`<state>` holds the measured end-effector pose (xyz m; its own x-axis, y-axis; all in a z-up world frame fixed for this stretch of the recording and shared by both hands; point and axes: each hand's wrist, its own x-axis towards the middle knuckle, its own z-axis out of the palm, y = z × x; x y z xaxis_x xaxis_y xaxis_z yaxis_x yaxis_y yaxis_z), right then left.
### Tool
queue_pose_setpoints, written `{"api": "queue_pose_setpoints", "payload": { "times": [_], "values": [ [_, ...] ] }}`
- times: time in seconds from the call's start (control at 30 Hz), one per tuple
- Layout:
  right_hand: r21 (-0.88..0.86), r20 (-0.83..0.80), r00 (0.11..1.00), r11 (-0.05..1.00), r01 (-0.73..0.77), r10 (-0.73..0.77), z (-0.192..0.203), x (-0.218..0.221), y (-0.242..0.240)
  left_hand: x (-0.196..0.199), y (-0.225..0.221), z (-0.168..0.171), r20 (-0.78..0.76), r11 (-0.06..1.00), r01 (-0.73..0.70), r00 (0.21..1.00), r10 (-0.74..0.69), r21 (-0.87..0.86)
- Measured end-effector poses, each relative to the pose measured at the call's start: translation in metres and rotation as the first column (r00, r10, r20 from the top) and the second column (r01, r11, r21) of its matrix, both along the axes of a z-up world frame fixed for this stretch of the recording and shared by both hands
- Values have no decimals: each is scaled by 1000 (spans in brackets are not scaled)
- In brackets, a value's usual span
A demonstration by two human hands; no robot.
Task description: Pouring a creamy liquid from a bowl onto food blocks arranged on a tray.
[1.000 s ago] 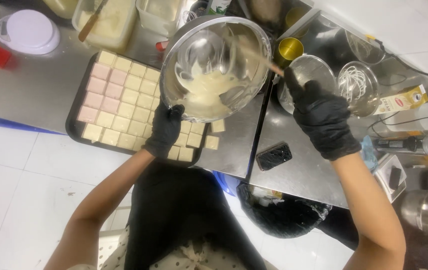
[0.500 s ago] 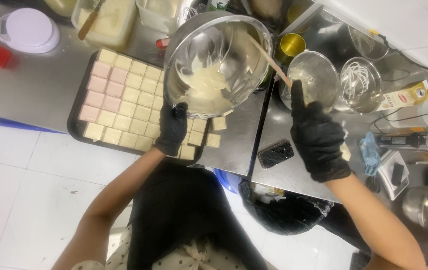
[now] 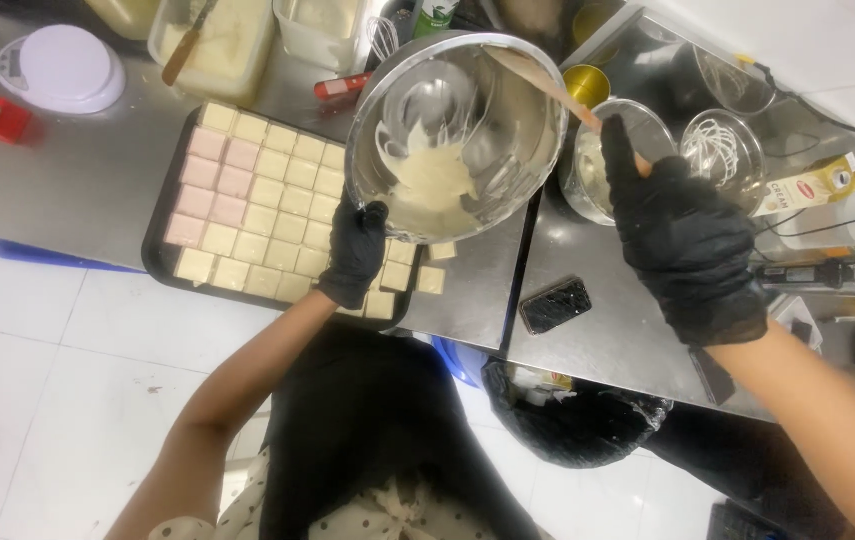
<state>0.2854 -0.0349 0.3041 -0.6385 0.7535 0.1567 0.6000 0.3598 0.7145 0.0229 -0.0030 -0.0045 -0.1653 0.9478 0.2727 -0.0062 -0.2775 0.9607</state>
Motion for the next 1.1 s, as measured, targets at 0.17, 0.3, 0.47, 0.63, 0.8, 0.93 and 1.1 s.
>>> {"api": "queue_pose_setpoints", "payload": {
  "times": [0.17,0.3,0.47,0.63,0.8,0.93,1.1],
  "values": [
    [273,400,908,962,13,-126,-42,6,-43,15,0,-39,434,984,96,901,-21,-151],
    [106,411,890,980,167,-196,-81,20,-61,8,-2,7,173,995,7,985,11,-103],
    [222,303,947,974,40,-108,-17,-6,-22,9,-1,18,100,995,57,994,-49,-78],
    [203,230,965,976,78,-125,-20,10,-19,16,3,7,173,996,44,984,-29,-82],
    [342,687,692,939,-41,-220,-93,21,-60,25,2,-18,276,1000,7,961,-1,-20],
    [-513,-163,913,823,245,-374,-124,22,-58,34,-2,-19,404,997,30,915,1,-72],
    [-608,-463,731,780,150,-502,-66,9,-23,28,-2,-31,396,995,94,915,-80,-17]
  ]
}}
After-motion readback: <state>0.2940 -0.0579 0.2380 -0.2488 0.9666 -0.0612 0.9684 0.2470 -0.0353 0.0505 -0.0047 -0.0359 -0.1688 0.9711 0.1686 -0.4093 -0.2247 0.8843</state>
